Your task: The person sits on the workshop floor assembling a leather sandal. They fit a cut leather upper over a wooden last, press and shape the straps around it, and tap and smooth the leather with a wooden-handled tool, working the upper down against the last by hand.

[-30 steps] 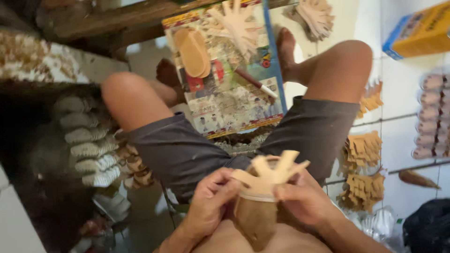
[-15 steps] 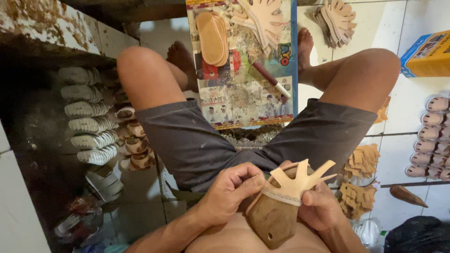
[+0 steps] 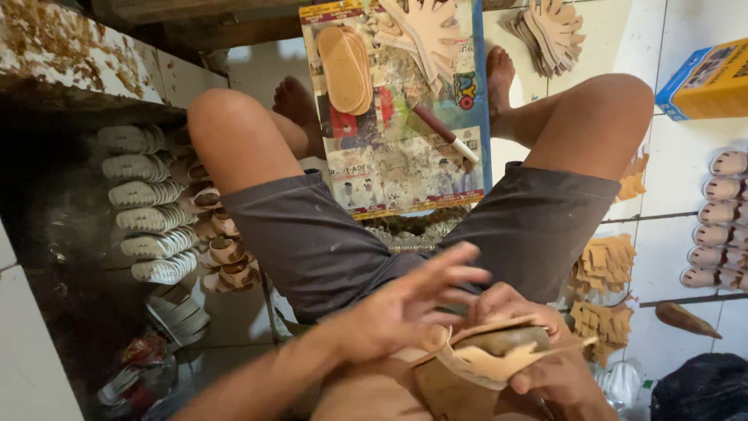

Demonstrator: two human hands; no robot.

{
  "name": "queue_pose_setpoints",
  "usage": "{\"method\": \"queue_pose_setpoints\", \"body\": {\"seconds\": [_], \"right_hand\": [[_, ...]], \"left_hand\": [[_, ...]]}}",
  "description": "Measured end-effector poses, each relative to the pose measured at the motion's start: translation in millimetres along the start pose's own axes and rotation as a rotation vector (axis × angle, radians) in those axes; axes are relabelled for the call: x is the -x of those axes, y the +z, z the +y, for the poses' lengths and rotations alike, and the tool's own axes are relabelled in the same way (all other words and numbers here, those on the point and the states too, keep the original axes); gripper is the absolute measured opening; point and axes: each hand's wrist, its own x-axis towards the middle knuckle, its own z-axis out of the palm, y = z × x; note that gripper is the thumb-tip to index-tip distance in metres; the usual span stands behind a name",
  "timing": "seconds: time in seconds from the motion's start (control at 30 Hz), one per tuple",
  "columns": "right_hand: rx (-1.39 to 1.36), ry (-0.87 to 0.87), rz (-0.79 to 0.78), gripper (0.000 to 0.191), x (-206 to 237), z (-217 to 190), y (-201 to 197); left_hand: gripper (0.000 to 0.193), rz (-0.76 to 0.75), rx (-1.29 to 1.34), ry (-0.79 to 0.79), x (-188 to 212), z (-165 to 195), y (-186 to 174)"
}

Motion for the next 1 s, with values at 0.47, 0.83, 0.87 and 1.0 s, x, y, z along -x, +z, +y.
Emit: {"method": "queue_pose_setpoints", "body": {"seconds": [0.47, 0.83, 0.87, 1.0], "right_hand": [[0.093, 0.312, 0.221, 0.099, -55, -43, 70], [0.705, -0.066, -0.211, 0.031, -101, -116, 60], [0.846, -0.12, -0.248, 0.017, -105, -125, 61], [0.887, -0.003, -0.293, 0.016, -122, -140, 70]], "left_hand": [[0.086, 0.458, -0.344, 0.009, 25, 50, 45], [0.037, 0.577, -0.638, 0.098, 21, 37, 55], [0.037, 0.578, -0.658, 0.093, 21, 37, 56], [0.038, 0.576, -0.76, 0.131, 19, 39, 60]]}}
